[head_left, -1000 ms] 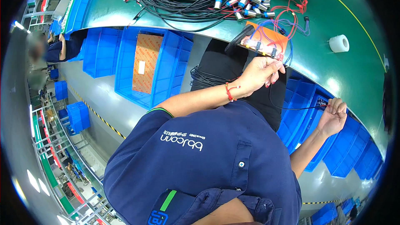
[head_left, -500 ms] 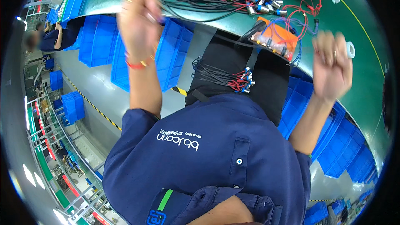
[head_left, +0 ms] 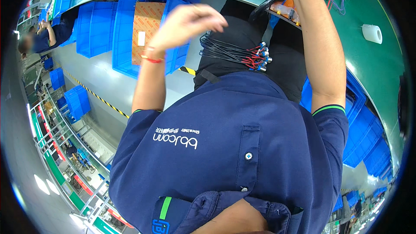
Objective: Testing electronic cable harnesses by plugging them into a testing device.
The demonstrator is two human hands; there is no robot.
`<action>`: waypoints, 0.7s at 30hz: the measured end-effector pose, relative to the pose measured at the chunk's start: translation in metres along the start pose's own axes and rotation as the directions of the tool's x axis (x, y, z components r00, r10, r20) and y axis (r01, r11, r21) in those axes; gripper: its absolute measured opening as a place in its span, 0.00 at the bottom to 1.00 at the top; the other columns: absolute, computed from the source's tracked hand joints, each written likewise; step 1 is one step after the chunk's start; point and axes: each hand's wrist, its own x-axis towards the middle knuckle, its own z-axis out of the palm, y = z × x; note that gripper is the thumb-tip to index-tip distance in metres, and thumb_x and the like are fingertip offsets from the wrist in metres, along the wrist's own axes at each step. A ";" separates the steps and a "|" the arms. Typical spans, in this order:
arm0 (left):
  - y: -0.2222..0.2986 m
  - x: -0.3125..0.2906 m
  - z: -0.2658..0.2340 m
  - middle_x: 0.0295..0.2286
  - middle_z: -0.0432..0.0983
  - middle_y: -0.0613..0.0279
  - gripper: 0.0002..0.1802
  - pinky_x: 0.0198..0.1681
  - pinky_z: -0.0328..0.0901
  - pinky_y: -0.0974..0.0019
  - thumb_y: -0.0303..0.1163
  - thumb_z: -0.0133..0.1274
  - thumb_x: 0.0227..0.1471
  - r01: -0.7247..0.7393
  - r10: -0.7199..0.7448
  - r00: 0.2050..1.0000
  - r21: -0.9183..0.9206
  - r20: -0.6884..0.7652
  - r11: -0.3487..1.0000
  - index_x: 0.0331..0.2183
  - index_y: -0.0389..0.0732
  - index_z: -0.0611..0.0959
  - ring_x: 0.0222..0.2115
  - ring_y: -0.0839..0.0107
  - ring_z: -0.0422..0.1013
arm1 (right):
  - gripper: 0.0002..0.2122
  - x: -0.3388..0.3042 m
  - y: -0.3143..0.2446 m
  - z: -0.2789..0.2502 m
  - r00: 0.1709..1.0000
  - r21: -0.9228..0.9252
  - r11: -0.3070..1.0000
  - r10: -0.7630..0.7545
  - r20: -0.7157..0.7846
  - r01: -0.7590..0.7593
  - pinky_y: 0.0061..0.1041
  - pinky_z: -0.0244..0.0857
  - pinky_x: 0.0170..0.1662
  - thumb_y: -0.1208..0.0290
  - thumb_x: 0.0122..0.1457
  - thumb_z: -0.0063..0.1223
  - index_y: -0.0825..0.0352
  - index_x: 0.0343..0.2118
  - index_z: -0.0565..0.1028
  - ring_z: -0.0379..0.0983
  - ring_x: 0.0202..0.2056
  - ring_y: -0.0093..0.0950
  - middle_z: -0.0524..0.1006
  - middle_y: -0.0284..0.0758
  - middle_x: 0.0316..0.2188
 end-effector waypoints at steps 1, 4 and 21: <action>-0.005 0.004 0.023 0.33 0.80 0.60 0.12 0.39 0.70 0.71 0.34 0.53 0.57 -0.021 0.014 0.998 0.126 0.054 0.992 0.39 0.36 0.83 0.35 0.73 0.76 | 0.10 0.005 0.003 -0.005 0.999 -0.041 0.998 0.038 0.007 -0.038 0.23 0.53 0.25 0.69 0.59 0.38 0.65 0.23 0.70 0.60 0.19 0.22 0.66 0.29 0.16; -0.050 0.021 0.080 0.29 0.76 0.57 0.07 0.41 0.68 0.60 0.31 0.56 0.50 -0.248 0.258 0.965 0.490 0.050 0.835 0.31 0.39 0.84 0.34 0.59 0.73 | 0.06 0.015 0.032 -0.008 0.800 -0.647 0.591 -0.598 0.048 0.481 0.33 0.61 0.33 0.72 0.56 0.41 0.66 0.28 0.71 0.68 0.29 0.34 0.70 0.38 0.22; 0.005 0.008 0.087 0.26 0.78 0.62 0.08 0.31 0.67 0.72 0.30 0.53 0.58 0.003 0.016 0.984 -0.107 0.176 0.994 0.36 0.35 0.80 0.27 0.79 0.72 | 0.13 -0.262 0.021 -0.055 0.883 -0.427 0.871 0.380 0.275 -0.242 0.32 0.62 0.46 0.66 0.59 0.55 0.67 0.43 0.74 0.71 0.32 0.26 0.74 0.34 0.29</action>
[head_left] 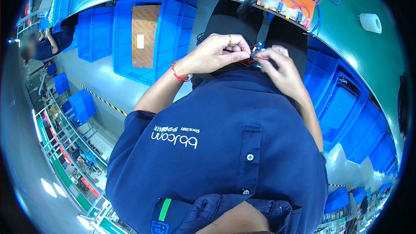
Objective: Testing electronic cable harnesses by plugging them into a testing device.
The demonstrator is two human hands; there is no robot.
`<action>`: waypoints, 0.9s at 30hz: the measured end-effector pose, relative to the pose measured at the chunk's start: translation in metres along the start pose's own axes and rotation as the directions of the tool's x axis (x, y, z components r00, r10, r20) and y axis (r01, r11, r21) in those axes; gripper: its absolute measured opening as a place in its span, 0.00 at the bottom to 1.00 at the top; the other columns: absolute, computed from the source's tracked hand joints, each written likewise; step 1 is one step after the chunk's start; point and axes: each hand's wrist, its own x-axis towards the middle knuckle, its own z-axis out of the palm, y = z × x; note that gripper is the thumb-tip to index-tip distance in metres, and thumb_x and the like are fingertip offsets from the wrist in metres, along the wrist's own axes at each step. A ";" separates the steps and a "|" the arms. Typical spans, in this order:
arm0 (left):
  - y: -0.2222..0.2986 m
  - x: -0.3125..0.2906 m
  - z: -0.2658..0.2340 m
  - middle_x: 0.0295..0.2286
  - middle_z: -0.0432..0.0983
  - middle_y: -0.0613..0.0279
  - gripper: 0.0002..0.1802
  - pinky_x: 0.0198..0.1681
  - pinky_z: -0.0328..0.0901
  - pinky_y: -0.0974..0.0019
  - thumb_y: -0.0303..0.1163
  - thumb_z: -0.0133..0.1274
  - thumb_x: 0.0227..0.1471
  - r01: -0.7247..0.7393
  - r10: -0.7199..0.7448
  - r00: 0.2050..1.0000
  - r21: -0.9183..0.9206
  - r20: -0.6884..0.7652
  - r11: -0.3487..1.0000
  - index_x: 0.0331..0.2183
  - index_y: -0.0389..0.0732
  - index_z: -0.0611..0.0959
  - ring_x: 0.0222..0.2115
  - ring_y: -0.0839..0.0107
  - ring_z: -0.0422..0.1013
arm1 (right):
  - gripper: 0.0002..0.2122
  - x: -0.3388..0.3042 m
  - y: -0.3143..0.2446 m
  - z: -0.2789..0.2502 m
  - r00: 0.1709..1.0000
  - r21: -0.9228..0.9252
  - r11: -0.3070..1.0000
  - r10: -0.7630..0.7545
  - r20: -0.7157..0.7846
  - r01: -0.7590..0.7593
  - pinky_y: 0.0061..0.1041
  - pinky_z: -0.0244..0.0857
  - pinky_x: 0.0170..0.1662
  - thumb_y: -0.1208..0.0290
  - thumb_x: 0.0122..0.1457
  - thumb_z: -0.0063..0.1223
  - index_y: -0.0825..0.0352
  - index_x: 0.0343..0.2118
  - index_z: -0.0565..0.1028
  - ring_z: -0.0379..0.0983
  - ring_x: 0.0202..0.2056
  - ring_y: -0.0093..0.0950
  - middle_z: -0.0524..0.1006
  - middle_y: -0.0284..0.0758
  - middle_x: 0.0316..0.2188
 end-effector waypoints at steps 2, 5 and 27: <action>0.001 -0.006 -0.007 0.27 0.79 0.63 0.09 0.31 0.66 0.73 0.31 0.53 0.58 0.009 -0.009 1.000 0.008 0.005 1.000 0.37 0.35 0.81 0.27 0.81 0.71 | 0.11 -0.025 -0.001 -0.015 0.968 0.430 0.871 0.246 0.042 -0.240 0.23 0.62 0.34 0.67 0.61 0.53 0.68 0.42 0.74 0.67 0.26 0.19 0.72 0.29 0.26; 0.000 -0.015 -0.023 0.28 0.79 0.66 0.11 0.32 0.65 0.76 0.31 0.53 0.58 0.068 -0.067 0.998 0.022 -0.014 0.997 0.41 0.37 0.83 0.28 0.81 0.70 | 0.09 -0.062 0.015 -0.055 0.943 0.746 0.665 0.231 -0.237 0.025 0.19 0.60 0.31 0.71 0.60 0.52 0.71 0.39 0.73 0.59 0.21 0.15 0.67 0.26 0.22; 0.013 0.051 0.036 0.35 0.71 0.60 0.11 0.26 0.66 0.75 0.34 0.46 0.63 -0.211 0.033 0.973 -0.830 -0.227 0.516 0.39 0.36 0.78 0.27 0.78 0.69 | 0.10 -0.222 0.091 -0.187 0.585 0.596 0.237 0.122 -0.802 0.767 0.29 0.45 0.32 0.73 0.33 0.47 0.62 0.19 0.58 0.48 0.25 0.26 0.55 0.33 0.20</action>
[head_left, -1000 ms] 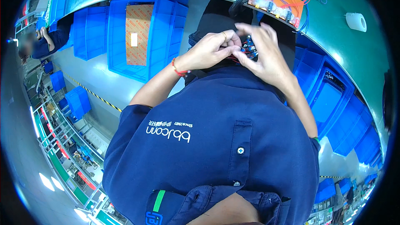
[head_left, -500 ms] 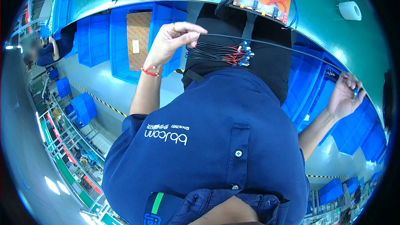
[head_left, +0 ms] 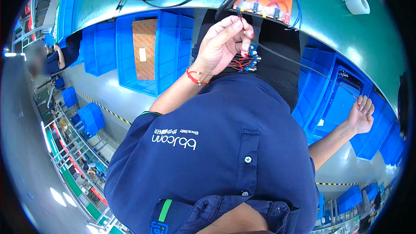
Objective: Testing electronic cable harnesses by plugging them into a testing device.
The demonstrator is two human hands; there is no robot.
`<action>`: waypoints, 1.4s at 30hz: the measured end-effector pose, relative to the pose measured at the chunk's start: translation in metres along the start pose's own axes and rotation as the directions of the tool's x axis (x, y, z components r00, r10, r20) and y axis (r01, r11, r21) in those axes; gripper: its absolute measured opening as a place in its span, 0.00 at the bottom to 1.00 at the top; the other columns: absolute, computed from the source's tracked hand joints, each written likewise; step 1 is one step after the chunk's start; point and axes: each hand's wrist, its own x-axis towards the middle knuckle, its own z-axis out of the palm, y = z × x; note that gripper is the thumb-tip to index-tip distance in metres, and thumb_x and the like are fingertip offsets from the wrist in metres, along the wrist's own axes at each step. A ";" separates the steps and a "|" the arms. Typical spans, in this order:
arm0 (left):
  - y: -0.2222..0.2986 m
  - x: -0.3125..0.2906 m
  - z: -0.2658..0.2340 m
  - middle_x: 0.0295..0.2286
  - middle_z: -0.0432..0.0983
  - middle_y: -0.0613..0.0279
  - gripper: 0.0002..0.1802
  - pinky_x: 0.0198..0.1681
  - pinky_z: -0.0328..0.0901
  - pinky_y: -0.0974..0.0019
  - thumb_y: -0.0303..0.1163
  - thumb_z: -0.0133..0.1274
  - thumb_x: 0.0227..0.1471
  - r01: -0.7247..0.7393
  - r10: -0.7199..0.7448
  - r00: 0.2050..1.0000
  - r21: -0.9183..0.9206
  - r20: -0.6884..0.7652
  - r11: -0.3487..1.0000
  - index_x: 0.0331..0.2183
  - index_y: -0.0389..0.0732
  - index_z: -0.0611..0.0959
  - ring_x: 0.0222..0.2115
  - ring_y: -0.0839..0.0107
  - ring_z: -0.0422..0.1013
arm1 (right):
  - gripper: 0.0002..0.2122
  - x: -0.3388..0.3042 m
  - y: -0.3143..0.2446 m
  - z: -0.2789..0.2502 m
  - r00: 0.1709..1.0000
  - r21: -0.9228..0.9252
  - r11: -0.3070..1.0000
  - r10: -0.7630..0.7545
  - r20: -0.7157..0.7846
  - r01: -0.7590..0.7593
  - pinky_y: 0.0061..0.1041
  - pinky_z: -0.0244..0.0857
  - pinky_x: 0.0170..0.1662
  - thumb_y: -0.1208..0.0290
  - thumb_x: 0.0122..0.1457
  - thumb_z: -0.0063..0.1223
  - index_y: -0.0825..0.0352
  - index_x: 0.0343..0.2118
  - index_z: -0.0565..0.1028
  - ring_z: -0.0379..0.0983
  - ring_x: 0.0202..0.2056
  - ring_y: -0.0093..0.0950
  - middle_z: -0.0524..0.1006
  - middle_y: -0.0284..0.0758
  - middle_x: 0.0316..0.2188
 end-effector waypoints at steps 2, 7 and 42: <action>-0.004 0.002 0.002 0.31 0.73 0.61 0.13 0.24 0.65 0.76 0.35 0.45 0.63 0.015 -0.015 1.000 -0.016 -0.002 1.000 0.40 0.36 0.78 0.24 0.80 0.69 | 0.10 -0.002 0.001 0.006 0.979 -0.096 0.993 -0.079 -0.186 0.062 0.29 0.45 0.32 0.73 0.33 0.47 0.62 0.17 0.58 0.48 0.24 0.26 0.55 0.32 0.19; -0.016 0.010 0.023 0.19 0.69 0.71 0.16 0.17 0.58 0.79 0.37 0.49 0.62 0.159 -0.151 0.987 0.177 -0.060 0.971 0.42 0.33 0.79 0.15 0.86 0.61 | 0.08 -0.005 0.003 -0.011 0.996 -0.154 0.988 -0.039 -0.085 0.025 0.28 0.47 0.35 0.71 0.38 0.47 0.63 0.19 0.60 0.50 0.25 0.26 0.55 0.32 0.19; -0.043 0.047 0.051 0.16 0.71 0.67 0.22 0.17 0.59 0.79 0.45 0.46 0.63 0.156 -0.139 0.987 0.242 -0.086 0.958 0.38 0.33 0.80 0.13 0.86 0.62 | 0.03 0.022 0.084 0.050 0.992 -0.435 0.899 -0.102 -0.075 0.059 0.25 0.48 0.33 0.74 0.48 0.40 0.64 0.22 0.62 0.51 0.24 0.23 0.56 0.30 0.19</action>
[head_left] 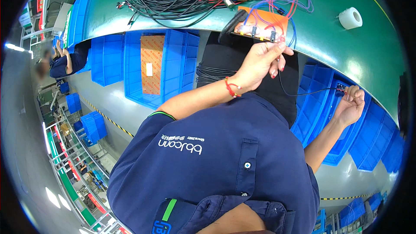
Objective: Testing electronic cable harnesses by plugging them into a testing device.
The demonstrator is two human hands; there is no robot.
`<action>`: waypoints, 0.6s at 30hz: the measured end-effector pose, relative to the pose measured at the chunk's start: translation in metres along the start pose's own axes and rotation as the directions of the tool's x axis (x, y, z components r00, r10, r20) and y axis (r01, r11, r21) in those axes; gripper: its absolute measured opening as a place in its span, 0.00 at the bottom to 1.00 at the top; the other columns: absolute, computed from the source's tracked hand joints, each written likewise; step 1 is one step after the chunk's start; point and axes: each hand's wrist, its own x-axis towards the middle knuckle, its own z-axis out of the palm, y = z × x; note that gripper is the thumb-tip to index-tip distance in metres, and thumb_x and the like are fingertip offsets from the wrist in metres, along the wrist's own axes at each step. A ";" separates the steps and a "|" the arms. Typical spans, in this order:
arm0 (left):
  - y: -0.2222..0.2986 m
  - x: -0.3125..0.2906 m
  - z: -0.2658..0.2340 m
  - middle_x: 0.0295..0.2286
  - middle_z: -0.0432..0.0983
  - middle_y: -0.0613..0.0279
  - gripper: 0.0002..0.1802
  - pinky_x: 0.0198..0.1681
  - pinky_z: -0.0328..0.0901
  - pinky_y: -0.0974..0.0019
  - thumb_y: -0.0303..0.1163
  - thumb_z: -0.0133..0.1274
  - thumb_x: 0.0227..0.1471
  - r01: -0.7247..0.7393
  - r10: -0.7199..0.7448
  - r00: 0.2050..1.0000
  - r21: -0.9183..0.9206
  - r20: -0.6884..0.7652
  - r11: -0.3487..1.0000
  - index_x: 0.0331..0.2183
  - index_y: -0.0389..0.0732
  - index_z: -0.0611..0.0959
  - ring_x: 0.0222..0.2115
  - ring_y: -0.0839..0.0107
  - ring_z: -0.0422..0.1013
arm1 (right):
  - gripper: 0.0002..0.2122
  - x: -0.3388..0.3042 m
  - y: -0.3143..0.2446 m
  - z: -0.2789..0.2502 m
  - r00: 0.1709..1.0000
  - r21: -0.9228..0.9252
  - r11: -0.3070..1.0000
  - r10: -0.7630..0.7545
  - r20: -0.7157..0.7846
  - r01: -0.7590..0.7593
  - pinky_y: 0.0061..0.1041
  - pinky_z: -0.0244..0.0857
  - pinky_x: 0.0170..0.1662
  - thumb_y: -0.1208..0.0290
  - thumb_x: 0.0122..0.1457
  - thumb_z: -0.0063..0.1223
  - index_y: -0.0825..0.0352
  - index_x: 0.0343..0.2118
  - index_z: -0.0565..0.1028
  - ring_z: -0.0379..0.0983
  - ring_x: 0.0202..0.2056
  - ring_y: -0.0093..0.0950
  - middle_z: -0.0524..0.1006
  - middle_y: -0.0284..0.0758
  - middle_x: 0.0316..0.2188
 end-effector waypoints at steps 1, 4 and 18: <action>-0.001 -0.001 0.001 0.15 0.69 0.68 0.21 0.16 0.57 0.79 0.43 0.45 0.63 -0.019 0.019 1.000 -0.016 0.000 1.000 0.36 0.33 0.80 0.12 0.86 0.59 | 0.04 0.000 0.002 0.004 0.999 -0.095 0.995 -0.035 -0.025 0.033 0.25 0.48 0.33 0.73 0.50 0.40 0.64 0.22 0.62 0.51 0.24 0.23 0.56 0.30 0.19; -0.002 -0.002 0.001 0.14 0.66 0.70 0.20 0.14 0.54 0.79 0.43 0.44 0.64 0.002 -0.002 1.000 -0.013 -0.026 1.000 0.32 0.36 0.78 0.11 0.86 0.57 | 0.06 0.001 0.003 0.007 0.995 -0.218 0.972 -0.093 -0.029 0.085 0.25 0.48 0.33 0.72 0.53 0.37 0.63 0.21 0.62 0.51 0.24 0.23 0.56 0.30 0.19; 0.174 -0.099 -0.116 0.12 0.65 0.69 0.19 0.12 0.50 0.78 0.39 0.41 0.65 -0.717 0.773 0.607 0.292 -0.185 0.633 0.37 0.33 0.79 0.10 0.85 0.54 | 0.10 0.002 0.014 0.183 0.857 -0.064 0.997 0.067 0.511 -0.040 0.26 0.46 0.33 0.67 0.52 0.40 0.62 0.18 0.59 0.49 0.25 0.24 0.56 0.29 0.17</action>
